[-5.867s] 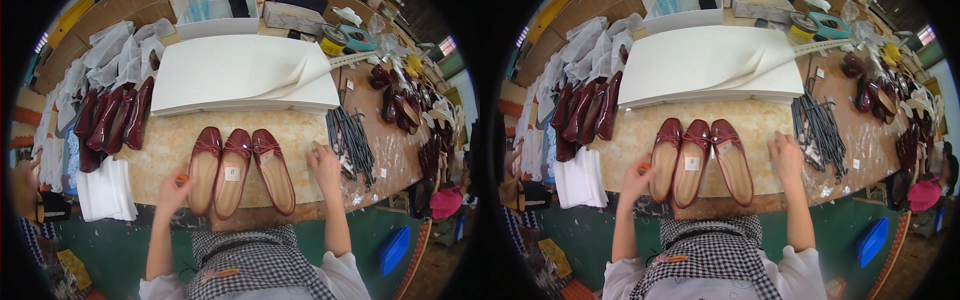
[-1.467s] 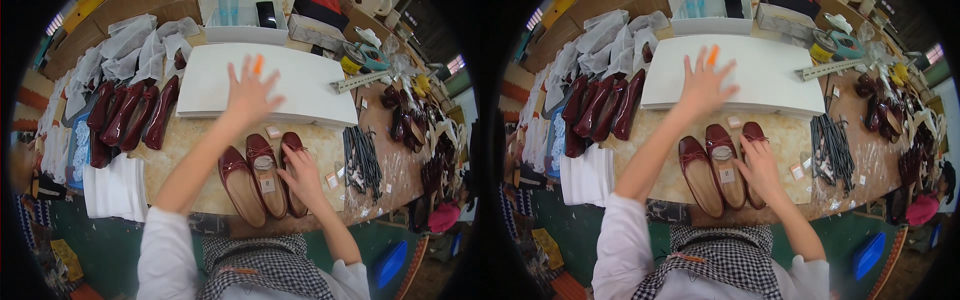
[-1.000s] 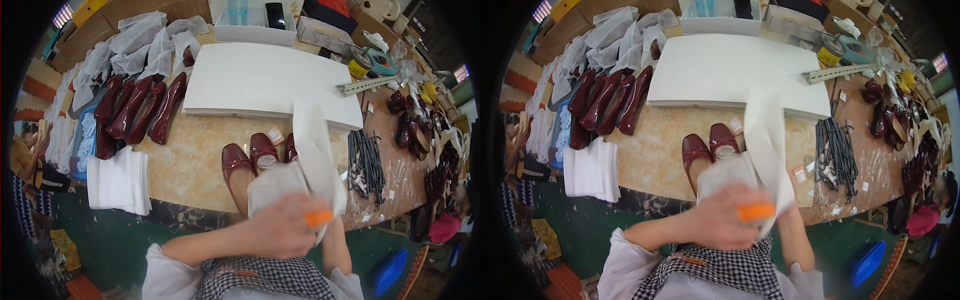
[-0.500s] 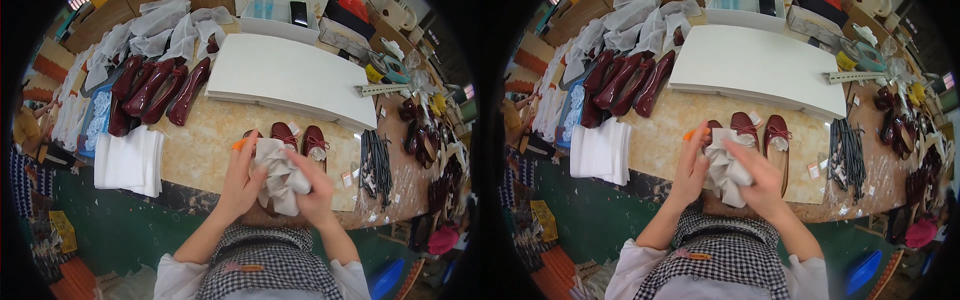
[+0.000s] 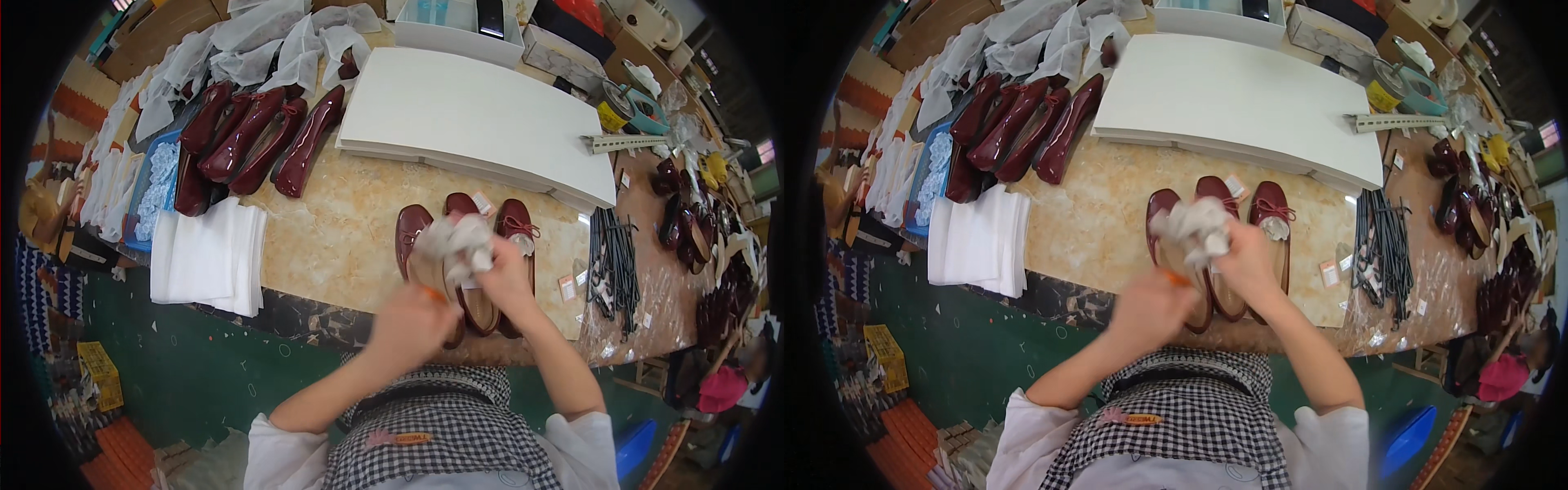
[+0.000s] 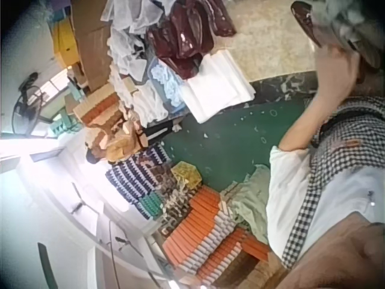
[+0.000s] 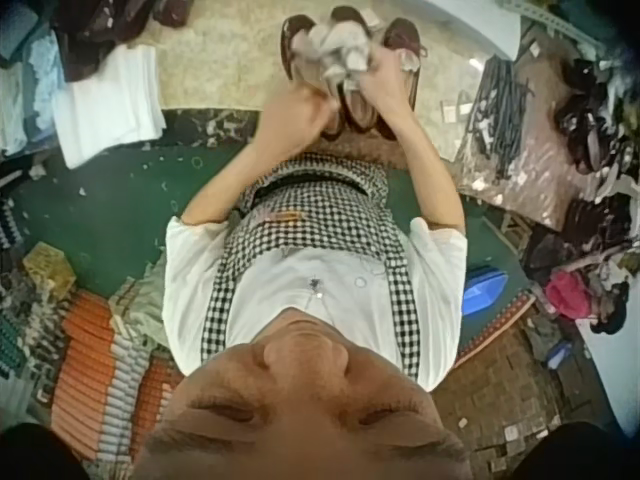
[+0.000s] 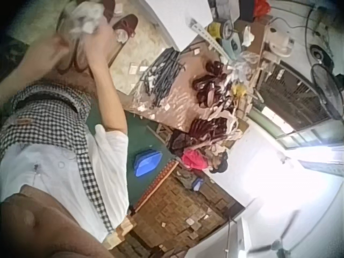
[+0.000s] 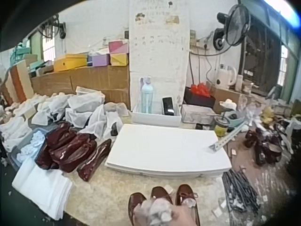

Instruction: The person prepares maroon flat shoes for packaging by wiping them with a white cloth, inserting metal shoe trees, and attaching small tags to the bows. The shoes are handled one at a time and placed back on the table after each step.

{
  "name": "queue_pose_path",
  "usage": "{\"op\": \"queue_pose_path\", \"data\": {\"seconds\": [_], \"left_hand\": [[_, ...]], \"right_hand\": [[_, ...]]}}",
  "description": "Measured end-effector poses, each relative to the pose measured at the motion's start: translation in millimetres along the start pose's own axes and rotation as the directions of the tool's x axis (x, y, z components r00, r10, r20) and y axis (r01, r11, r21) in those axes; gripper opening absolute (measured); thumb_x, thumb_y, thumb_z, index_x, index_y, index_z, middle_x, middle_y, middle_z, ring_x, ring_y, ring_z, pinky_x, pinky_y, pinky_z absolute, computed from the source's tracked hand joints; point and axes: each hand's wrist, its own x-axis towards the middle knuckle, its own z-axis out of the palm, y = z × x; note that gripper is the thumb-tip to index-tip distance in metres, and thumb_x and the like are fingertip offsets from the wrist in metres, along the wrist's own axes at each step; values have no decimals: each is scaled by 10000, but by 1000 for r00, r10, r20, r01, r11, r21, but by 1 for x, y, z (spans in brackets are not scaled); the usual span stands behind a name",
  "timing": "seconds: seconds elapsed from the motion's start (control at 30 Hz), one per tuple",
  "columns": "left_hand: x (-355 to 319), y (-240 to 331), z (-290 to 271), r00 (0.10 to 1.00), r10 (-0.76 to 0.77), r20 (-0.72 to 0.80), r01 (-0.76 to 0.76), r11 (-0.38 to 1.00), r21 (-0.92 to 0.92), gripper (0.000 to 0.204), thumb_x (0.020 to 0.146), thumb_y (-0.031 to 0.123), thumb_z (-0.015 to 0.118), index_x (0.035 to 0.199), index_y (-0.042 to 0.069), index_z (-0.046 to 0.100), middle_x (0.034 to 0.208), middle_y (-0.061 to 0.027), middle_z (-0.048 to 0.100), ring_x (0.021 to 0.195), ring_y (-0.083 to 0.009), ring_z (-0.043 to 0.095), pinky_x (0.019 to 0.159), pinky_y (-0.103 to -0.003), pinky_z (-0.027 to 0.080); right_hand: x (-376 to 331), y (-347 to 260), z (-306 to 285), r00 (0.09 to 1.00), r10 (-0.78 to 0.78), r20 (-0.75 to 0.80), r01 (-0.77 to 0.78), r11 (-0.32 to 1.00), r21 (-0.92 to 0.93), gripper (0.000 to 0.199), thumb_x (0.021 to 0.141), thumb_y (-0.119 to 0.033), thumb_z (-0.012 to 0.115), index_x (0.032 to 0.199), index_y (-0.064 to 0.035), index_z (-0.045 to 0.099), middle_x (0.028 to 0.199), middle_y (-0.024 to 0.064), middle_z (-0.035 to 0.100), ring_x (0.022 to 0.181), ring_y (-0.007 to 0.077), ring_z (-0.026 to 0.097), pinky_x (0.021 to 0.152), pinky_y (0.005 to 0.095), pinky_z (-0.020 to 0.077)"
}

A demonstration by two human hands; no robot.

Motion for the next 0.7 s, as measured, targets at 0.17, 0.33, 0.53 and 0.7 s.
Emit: {"op": "queue_pose_path", "data": {"seconds": [0.17, 0.33, 0.53, 0.7], "left_hand": [[-26, 9, 38, 962, 235, 142, -256, 953, 161, 234, 785, 271, 664, 715, 48, 661, 718, -94, 633, 715, -248, 608, 690, -377, 469], [-18, 8, 47, 982, 183, 55, -190, 962, 197, 162, 735, 208, 689, 698, 55, 652, 712, -79, 626, 685, -244, 611, 657, -385, 453], [-13, 20, 43, 955, 246, 162, -281, 928, 244, 210, 787, 187, 670, 649, 32, 636, 682, -102, 611, 667, -276, 591, 672, -384, 445], [-9, 18, 31, 956, 239, 170, -277, 927, 253, 165, 797, 173, 663, 724, 26, 659, 771, -125, 639, 710, -299, 601, 740, -390, 459]], "right_hand": [[13, 18, 45, 790, -558, 253, 493, 335, -803, 184, 790, -150, 577, 931, -50, 640, 882, 92, 512, 830, 244, 585, 672, 346, 516], [34, 21, 76, 871, -471, 136, 357, 419, -835, 159, 771, -144, 599, 873, -25, 629, 924, 128, 560, 883, 262, 597, 699, 395, 495], [56, 31, 42, 906, -421, -32, 232, 558, -797, 328, 719, -181, 711, 980, -4, 620, 849, 134, 618, 831, 297, 636, 705, 406, 498], [61, 23, 47, 936, -352, -26, 237, 681, -693, 372, 765, -176, 687, 1095, -12, 634, 900, 120, 640, 910, 319, 623, 780, 410, 501]]}}
